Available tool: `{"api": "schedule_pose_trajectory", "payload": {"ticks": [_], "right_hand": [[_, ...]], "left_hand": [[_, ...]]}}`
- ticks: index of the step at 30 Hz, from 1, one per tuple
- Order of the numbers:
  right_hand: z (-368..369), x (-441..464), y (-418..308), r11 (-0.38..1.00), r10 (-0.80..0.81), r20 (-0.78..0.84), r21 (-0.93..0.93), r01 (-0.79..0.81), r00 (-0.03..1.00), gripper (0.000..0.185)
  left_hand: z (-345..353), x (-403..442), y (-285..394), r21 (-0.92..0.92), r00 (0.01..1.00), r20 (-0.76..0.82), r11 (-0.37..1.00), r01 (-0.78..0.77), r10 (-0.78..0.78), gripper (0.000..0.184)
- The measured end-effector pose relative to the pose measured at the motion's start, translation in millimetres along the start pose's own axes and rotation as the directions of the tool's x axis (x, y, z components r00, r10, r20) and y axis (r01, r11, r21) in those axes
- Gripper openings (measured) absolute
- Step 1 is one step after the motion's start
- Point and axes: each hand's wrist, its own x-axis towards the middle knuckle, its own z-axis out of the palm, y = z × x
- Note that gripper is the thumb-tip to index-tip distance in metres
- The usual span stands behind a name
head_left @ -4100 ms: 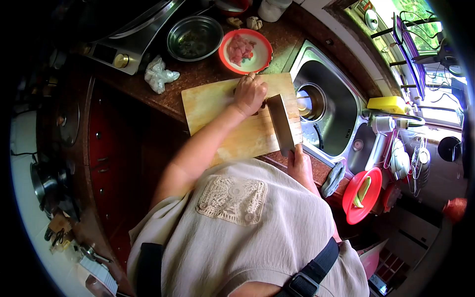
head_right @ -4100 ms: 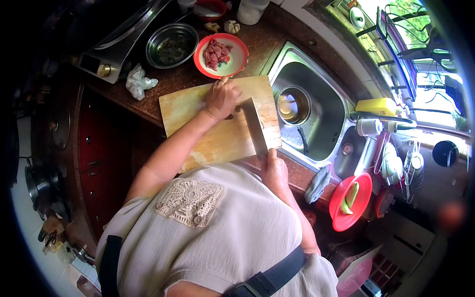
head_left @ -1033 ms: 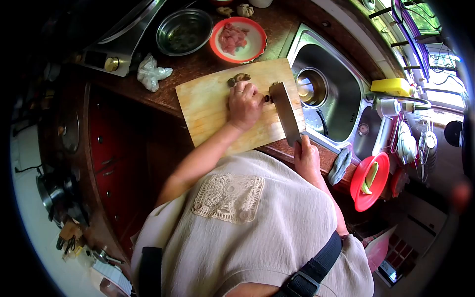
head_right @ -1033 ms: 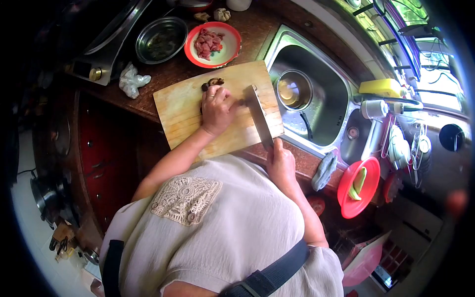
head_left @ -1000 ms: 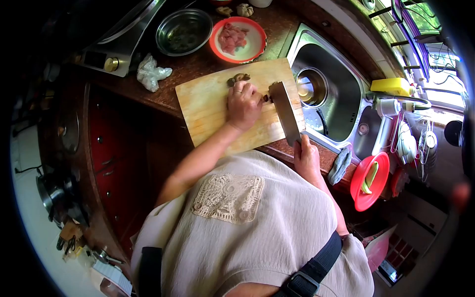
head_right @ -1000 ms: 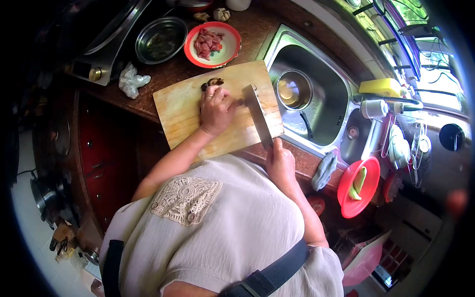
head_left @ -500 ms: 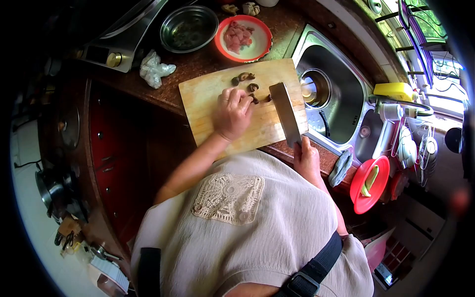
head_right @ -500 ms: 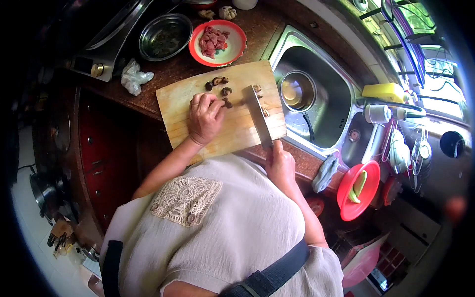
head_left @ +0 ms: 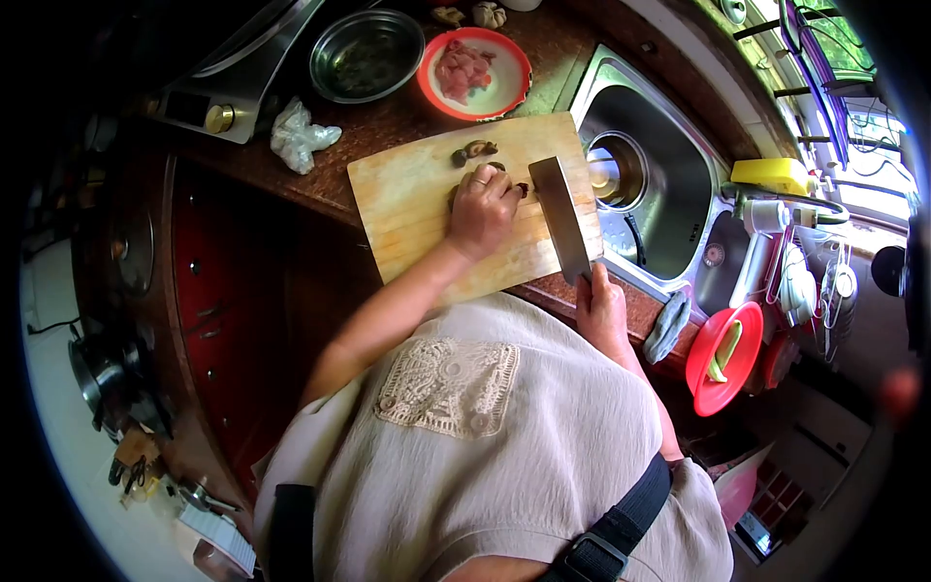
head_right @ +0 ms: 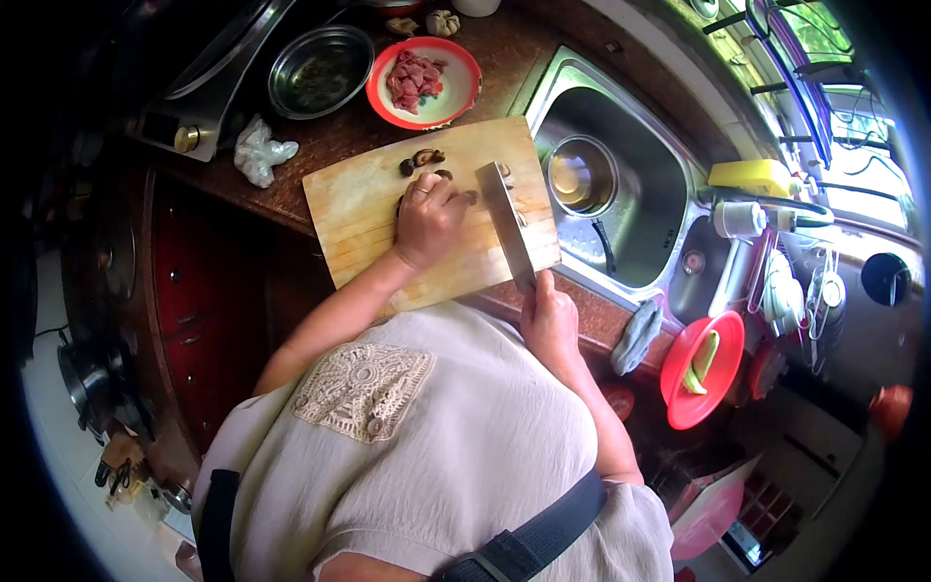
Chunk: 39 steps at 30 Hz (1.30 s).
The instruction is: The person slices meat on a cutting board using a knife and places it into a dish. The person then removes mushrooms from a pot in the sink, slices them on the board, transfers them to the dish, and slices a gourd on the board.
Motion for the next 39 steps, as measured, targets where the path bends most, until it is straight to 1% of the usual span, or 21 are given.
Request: {"api": "schedule_pose_trajectory", "payload": {"ticks": [5, 7, 13, 16, 19, 23, 25, 26, 29, 30, 31, 33, 34, 35, 37, 39], "right_hand": [[0, 3, -6, 0.995, 0.037, 0.044, -0.096, -0.033, 0.998, 0.011], [0, 4, -8, 0.991, 0.035, 0.058, -0.132, -0.027, 0.998, 0.012], [-5, 9, -14, 0.973, 0.065, 0.148, -0.228, -0.03, 0.987, 0.013], [-4, 15, -12, 0.981, 0.021, 0.155, -0.194, 0.01, 0.988, 0.013], [4, 29, -17, 0.984, 0.029, 0.142, -0.179, -0.003, 0.989, 0.013], [8, 20, -13, 0.974, 0.06, 0.145, -0.226, -0.026, 0.988, 0.016], [3, 5, -6, 0.985, 0.056, 0.127, -0.17, -0.034, 0.99, 0.016], [0, -2, -1, 0.989, 0.053, 0.12, -0.144, -0.035, 0.991, 0.016], [-7, -17, 12, 0.999, 0.028, 0.071, -0.03, -0.025, 0.997, 0.014], [-8, -19, 15, 1.0, 0.024, 0.047, 0.007, -0.024, 0.999, 0.013], [-7, -20, 17, 0.999, 0.042, 0.031, 0.013, -0.042, 0.999, 0.013], [-9, -19, 10, 1.0, 0.019, 0.018, 0.012, -0.019, 1.0, 0.013], [-9, -17, 7, 1.0, 0.008, 0.01, 0.011, -0.008, 1.0, 0.013], [-5, -16, 10, 0.999, -0.052, 0.001, -0.004, 0.052, 0.999, 0.013], [-1, -14, 8, 0.997, -0.067, 0.022, -0.038, 0.068, 0.998, 0.013], [2, -12, 4, 0.996, -0.062, 0.046, -0.058, 0.065, 0.997, 0.014]], "left_hand": [[1, 1, -1, -0.012, 1.0, -0.024, 1.0, 0.001, -0.001, 0.012], [2, 1, 2, -0.002, 0.999, -0.001, 0.999, 0.032, -0.032, 0.008], [3, 1, 1, 0.009, 0.998, 0.043, 0.999, 0.053, -0.054, 0.009], [4, 3, 0, -0.035, 0.997, 0.055, 0.997, 0.063, -0.061, 0.011], [2, 3, 1, -0.048, 0.997, 0.055, 0.997, 0.059, -0.057, 0.014], [5, 0, -2, -0.05, 0.997, 0.046, 0.997, 0.065, -0.063, 0.017], [2, -1, -2, -0.031, 0.997, 0.029, 0.997, 0.068, -0.067, 0.01], [2, -2, -1, -0.021, 0.997, 0.019, 0.997, 0.073, -0.073, 0.009], [-11, -2, -4, -0.105, 0.992, -0.101, 0.992, 0.071, -0.081, 0.011], [-19, -3, -5, -0.108, 0.988, -0.097, 0.988, 0.112, -0.123, 0.014], [-30, -6, -7, -0.111, 0.983, -0.093, 0.982, 0.15, -0.161, 0.016], [-41, -16, -11, -0.093, 0.969, -0.093, 0.971, 0.219, -0.227, 0.022], [-43, -20, -13, -0.084, 0.97, -0.089, 0.972, 0.22, -0.227, 0.021], [-44, -23, -15, -0.075, 0.97, -0.087, 0.972, 0.221, -0.227, 0.02], [-44, -22, -15, -0.087, 0.968, -0.088, 0.97, 0.229, -0.236, 0.018], [-45, -20, -14, -0.051, 0.972, -0.061, 0.973, 0.225, -0.227, 0.015]]}}
